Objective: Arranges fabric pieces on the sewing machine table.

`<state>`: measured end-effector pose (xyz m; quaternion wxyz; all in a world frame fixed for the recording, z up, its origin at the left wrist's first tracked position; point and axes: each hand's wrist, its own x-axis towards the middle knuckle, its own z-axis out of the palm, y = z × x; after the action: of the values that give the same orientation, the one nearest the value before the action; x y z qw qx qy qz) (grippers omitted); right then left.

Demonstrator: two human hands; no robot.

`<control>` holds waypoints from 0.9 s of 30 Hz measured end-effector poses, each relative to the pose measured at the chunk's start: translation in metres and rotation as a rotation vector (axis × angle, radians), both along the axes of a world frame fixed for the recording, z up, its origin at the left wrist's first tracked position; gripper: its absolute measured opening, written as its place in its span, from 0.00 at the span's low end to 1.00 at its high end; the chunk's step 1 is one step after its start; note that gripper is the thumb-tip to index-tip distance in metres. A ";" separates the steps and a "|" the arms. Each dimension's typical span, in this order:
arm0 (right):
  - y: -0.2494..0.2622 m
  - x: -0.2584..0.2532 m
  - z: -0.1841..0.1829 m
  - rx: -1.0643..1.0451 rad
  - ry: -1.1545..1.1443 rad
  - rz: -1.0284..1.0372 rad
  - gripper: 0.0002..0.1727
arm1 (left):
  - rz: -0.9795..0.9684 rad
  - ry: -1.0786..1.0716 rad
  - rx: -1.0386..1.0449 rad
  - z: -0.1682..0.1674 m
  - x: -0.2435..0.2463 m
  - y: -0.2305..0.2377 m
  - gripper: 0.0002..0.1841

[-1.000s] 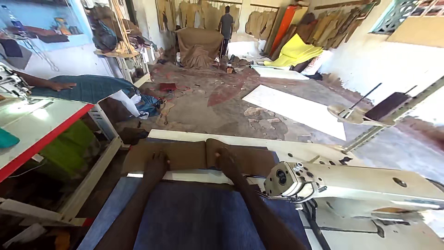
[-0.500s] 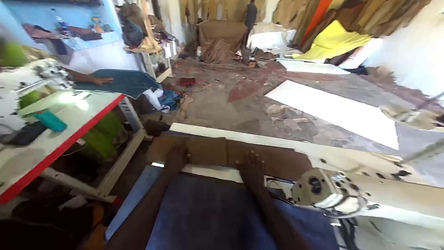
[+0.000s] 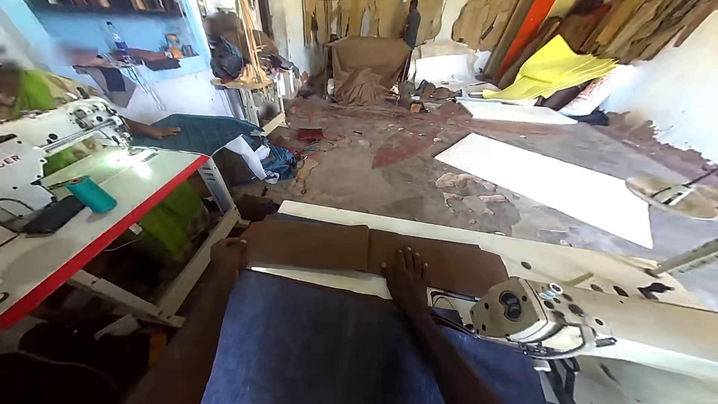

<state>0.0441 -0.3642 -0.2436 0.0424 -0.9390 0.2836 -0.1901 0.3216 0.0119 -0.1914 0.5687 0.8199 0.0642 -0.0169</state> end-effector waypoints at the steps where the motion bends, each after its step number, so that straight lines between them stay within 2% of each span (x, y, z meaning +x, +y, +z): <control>1: 0.001 0.000 0.000 -0.001 -0.008 0.002 0.46 | 0.007 -0.057 -0.029 0.007 -0.005 -0.006 0.19; 4: 0.000 -0.001 0.001 0.020 -0.070 0.009 0.46 | -0.084 -0.248 -0.118 0.042 -0.032 -0.044 0.18; 6: -0.002 -0.002 0.004 0.102 -0.135 0.031 0.44 | -0.260 -0.409 -0.087 0.061 -0.060 -0.082 0.18; 8: -0.004 -0.008 0.010 0.261 -0.267 0.088 0.39 | -0.439 -0.510 -0.041 0.072 -0.100 -0.129 0.18; 10: -0.003 -0.018 0.017 0.531 -0.509 0.161 0.35 | -0.645 -0.527 0.016 0.072 -0.156 -0.174 0.18; 12: 0.001 -0.027 0.024 0.736 -0.723 0.225 0.35 | -0.804 -0.522 0.123 0.056 -0.199 -0.217 0.18; 13: 0.001 -0.029 0.025 0.802 -0.777 0.230 0.35 | -0.873 -0.508 0.161 0.045 -0.216 -0.234 0.17; 16: 0.002 -0.029 0.036 0.897 -0.812 0.107 0.23 | -1.024 -0.429 0.261 0.029 -0.249 -0.262 0.14; 19: -0.002 -0.028 0.037 0.889 -0.754 -0.028 0.21 | -1.057 -0.347 0.264 0.027 -0.252 -0.263 0.16; 21: -0.004 -0.028 0.036 0.849 -0.723 -0.051 0.21 | -1.030 -0.415 0.238 0.026 -0.241 -0.256 0.18; 25: -0.004 -0.027 0.038 0.814 -0.769 -0.085 0.21 | -0.737 -0.715 0.292 0.028 -0.184 -0.225 0.21; 27: -0.004 -0.030 0.038 0.830 -0.771 -0.098 0.21 | -0.631 -0.694 0.349 0.027 -0.139 -0.207 0.23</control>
<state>0.0138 -0.3678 -0.2058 0.4994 -0.6920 0.3419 -0.3935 0.1826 -0.1947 -0.1648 0.3779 0.8396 -0.3781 0.0965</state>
